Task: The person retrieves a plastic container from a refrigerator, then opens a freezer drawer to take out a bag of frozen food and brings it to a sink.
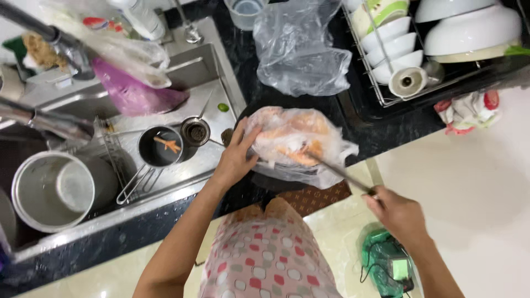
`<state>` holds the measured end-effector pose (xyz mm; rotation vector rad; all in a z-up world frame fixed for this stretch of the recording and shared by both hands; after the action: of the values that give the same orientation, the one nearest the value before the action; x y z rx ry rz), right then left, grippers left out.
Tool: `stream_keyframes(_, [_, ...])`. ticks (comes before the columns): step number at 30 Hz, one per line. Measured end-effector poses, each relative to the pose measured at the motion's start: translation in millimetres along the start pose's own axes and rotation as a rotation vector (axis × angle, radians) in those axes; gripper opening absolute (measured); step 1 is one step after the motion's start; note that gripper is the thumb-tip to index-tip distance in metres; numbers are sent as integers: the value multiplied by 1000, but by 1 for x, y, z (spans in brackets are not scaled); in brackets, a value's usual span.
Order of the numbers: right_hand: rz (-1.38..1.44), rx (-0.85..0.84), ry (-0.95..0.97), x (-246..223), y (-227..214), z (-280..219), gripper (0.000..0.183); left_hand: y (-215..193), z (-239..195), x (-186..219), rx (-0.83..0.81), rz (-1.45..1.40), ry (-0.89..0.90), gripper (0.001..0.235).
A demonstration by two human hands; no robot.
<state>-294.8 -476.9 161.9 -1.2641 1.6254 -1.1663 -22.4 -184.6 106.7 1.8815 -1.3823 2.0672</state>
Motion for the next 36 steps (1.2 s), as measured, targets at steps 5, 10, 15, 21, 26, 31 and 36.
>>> stream_keyframes(5, [696, 651, -23, 14, -38, -40, 31, 8, -2, -5, -60, -8, -65, 85])
stream_keyframes(10, [94, 64, 74, -9, 17, -9, 34, 9, -5, -10, -71, 18, -7, 85])
stream_keyframes(15, [495, 440, 13, 21, -17, -31, 31, 8, 5, -15, 28, -257, 47, 87])
stream_keyframes(21, [137, -43, 83, -6, 34, -8, 31, 24, 60, -34, -122, -393, -237, 104])
stream_keyframes(26, [496, 260, 187, 19, 4, -39, 25, 26, 57, -33, -227, -211, -178, 98])
stream_keyframes(31, [542, 288, 85, -3, 36, -47, 28, 24, 47, -26, -179, -341, -225, 90])
stream_keyframes(36, [324, 188, 90, -10, 26, -35, 30, 22, 55, -27, -139, -324, -242, 89])
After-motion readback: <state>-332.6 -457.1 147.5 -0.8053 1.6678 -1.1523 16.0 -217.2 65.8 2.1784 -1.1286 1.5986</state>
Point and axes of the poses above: each hand's wrist, its own z-axis towards the middle knuckle, its own y-axis out of the palm, x = y × z, the point moved 6 cm from there along z, towards the middle knuckle, and after that the axes turned 8 degrees about -y, right-handed, at the moved point
